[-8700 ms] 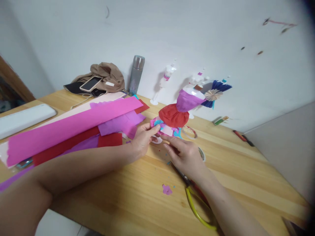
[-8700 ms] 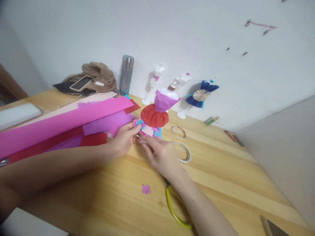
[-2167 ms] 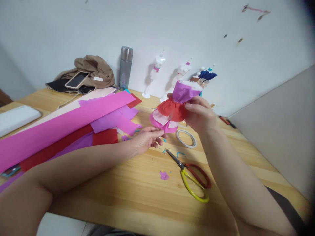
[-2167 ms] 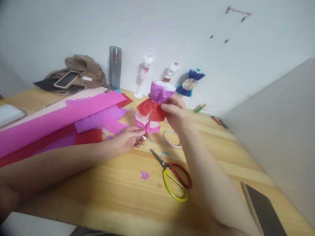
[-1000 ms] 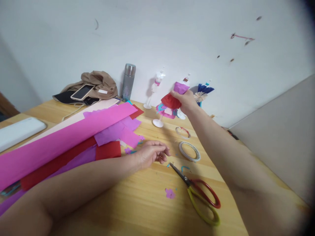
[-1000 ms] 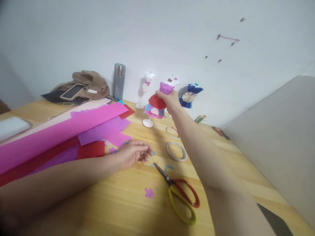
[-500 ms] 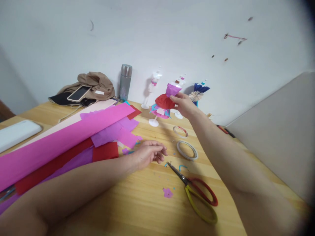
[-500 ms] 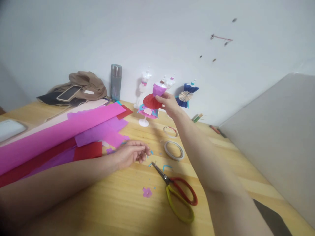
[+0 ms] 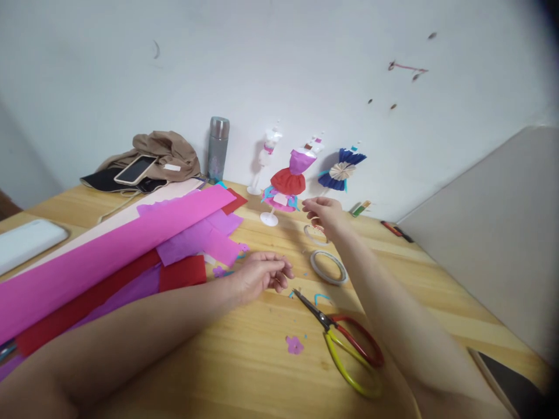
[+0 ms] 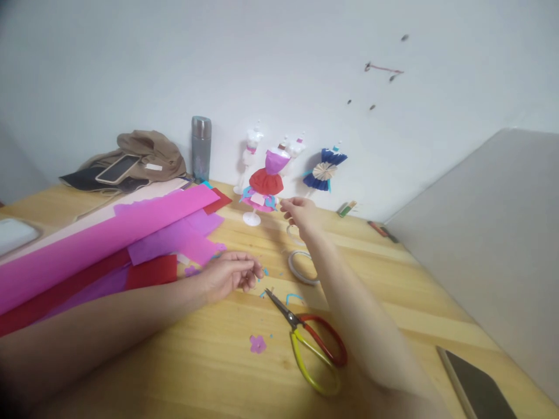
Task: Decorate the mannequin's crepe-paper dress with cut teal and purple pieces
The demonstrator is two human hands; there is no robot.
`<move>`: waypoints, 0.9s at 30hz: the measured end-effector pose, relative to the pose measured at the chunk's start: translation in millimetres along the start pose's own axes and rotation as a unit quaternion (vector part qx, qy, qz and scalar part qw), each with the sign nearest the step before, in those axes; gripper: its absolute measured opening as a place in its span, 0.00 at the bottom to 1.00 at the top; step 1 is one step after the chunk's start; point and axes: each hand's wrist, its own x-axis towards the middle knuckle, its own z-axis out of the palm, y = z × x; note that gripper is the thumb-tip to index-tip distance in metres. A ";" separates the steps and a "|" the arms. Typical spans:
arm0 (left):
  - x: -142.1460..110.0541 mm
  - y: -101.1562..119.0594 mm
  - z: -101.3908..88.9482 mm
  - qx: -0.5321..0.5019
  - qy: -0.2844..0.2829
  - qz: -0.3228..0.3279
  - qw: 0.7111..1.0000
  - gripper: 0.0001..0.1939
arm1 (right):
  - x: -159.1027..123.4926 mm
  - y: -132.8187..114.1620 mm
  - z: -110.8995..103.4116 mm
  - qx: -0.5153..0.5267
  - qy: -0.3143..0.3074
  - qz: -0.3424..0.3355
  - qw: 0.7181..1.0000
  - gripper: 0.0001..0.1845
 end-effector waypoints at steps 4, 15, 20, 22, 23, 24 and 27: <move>-0.1 1.3 1.9 0.003 0.008 -0.002 1.000 0.08 | -6.6 4.8 9.0 0.002 -0.020 0.007 1.000 0.18; 0.7 -0.3 0.2 0.009 0.007 -0.002 1.000 0.11 | -11.1 12.0 14.9 0.028 -0.067 -0.006 0.997 0.27; 1.1 -0.2 0.3 0.014 0.009 -0.003 1.000 0.11 | -11.0 15.5 17.9 0.042 -0.075 -0.015 0.996 0.29; 1.1 0.0 0.4 0.014 0.007 -0.004 1.000 0.12 | -10.3 17.0 19.6 0.043 -0.075 -0.018 0.996 0.28; 1.2 0.0 0.3 0.014 0.006 -0.004 1.000 0.12 | -9.7 17.7 20.2 0.041 -0.075 -0.020 0.996 0.28; 1.2 -0.1 0.1 0.014 0.004 -0.003 1.000 0.12 | -8.9 18.5 20.7 0.038 -0.075 -0.020 0.996 0.27; 1.2 -0.8 -1.3 0.013 -0.001 0.001 1.000 0.13 | -5.4 20.7 20.1 0.022 -0.072 -0.020 0.997 0.25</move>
